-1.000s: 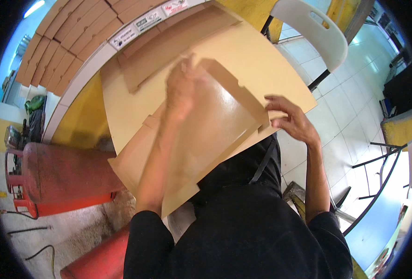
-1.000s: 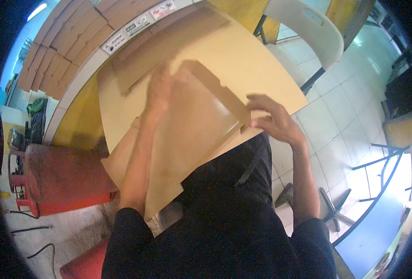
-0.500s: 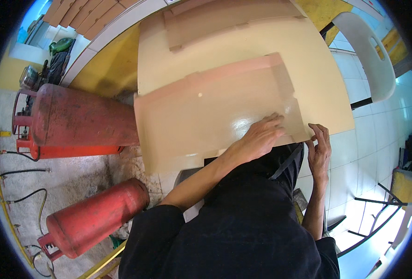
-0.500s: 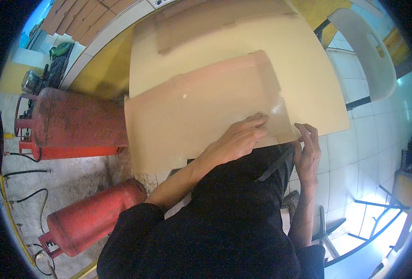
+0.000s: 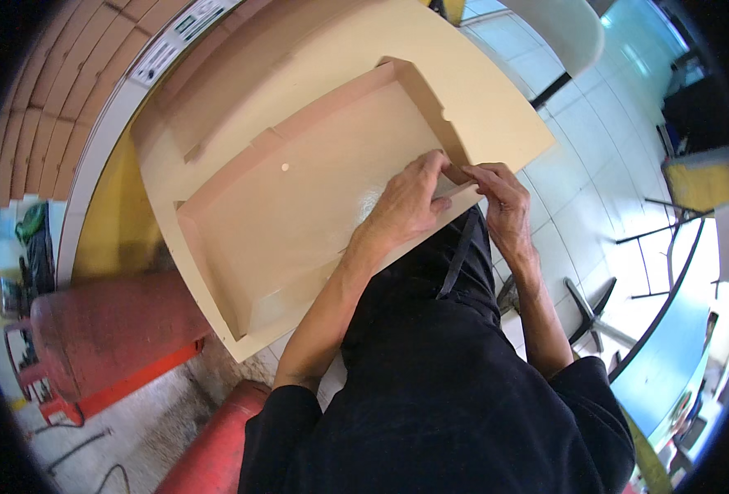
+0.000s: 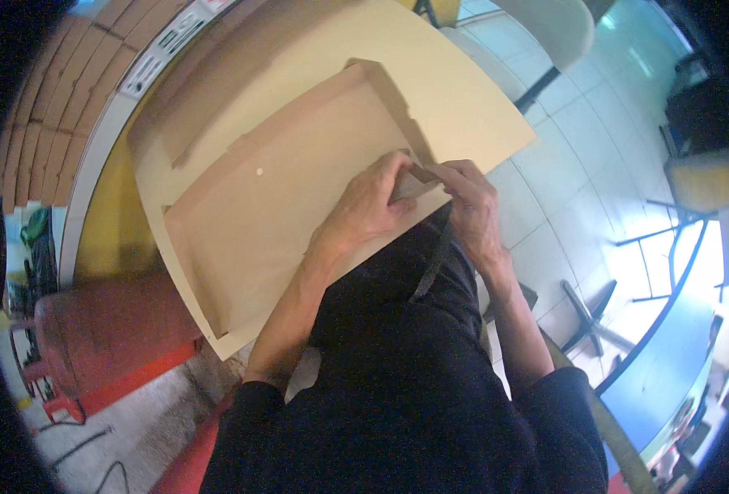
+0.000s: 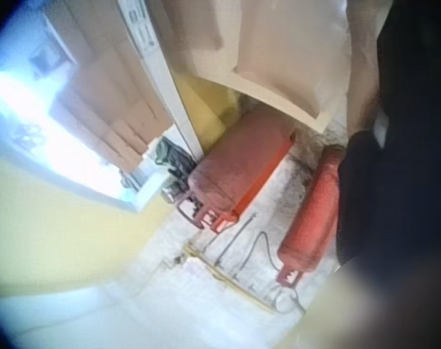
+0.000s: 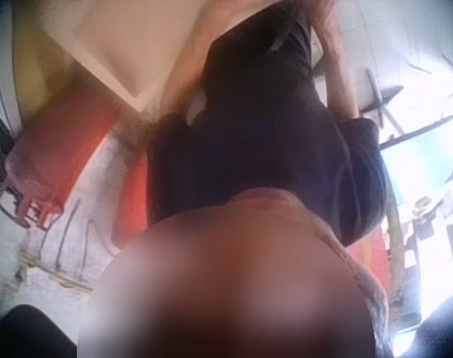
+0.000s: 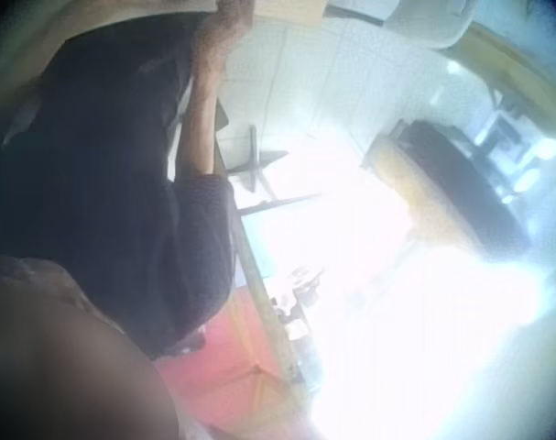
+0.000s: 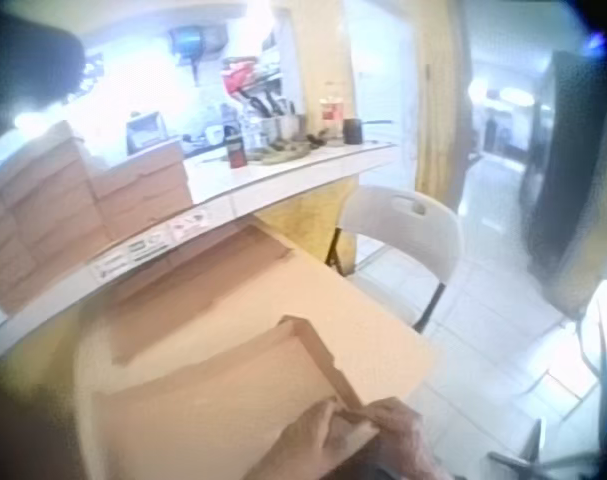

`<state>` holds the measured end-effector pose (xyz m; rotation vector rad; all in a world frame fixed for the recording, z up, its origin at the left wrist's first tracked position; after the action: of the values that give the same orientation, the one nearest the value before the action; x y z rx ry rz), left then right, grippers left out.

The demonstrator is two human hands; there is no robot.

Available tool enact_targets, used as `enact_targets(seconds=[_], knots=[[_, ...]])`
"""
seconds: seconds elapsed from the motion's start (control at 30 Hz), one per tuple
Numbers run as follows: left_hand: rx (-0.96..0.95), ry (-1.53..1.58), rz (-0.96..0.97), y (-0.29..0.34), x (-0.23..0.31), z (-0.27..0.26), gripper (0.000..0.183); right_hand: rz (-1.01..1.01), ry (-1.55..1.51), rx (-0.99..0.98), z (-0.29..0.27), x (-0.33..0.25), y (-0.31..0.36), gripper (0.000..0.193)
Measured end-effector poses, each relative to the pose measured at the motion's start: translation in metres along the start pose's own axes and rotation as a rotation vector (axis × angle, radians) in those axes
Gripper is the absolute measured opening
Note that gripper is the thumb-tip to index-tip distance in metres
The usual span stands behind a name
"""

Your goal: The person assembles flat cardboard pizza boxes by folding the flaps and securing them with tape. They repeat this process for multiple boxes, stacking the finished boxes on a nearby counter.

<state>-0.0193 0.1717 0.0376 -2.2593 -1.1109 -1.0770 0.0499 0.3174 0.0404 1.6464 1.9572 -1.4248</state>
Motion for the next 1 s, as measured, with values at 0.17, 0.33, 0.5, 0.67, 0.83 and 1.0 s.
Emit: enact_targets(seconds=[0.17,0.33,0.5,0.67,0.83,1.0], knots=[[0.006,0.067,-0.007,-0.019,0.009,-0.002,0.044,0.066,0.087,0.006,-0.003,0.001,0.002,0.040],[0.064,-0.078,0.170,-0.023,0.007,0.008,0.028,0.033,0.053,0.133,0.002,0.012,0.013,0.050],[0.105,-0.009,0.114,-0.042,0.015,0.022,0.029,0.305,-0.048,0.137,0.004,0.021,0.023,0.064],[-0.024,-0.048,-0.070,-0.054,0.012,0.031,0.029,0.375,-0.047,0.101,0.002,0.026,0.026,0.059],[-0.207,-0.039,-0.131,-0.079,0.003,0.029,0.029,0.511,-0.060,0.132,0.013,0.046,0.036,0.052],[-0.340,-0.092,-0.147,-0.086,0.007,0.027,0.035,0.678,-0.428,0.273,0.018,0.029,0.032,0.055]])
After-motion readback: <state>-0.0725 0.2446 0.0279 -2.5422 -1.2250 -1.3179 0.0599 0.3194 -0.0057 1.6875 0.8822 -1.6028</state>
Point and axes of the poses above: each hand's wrist, its own y-axis away from the middle knuckle, its own z-axis out of the palm, x = y × z, the point moved 8 cm from there along -y, towards the middle knuckle, and after that the axes turned 12 degrees about -z, right-handed, at the moved point
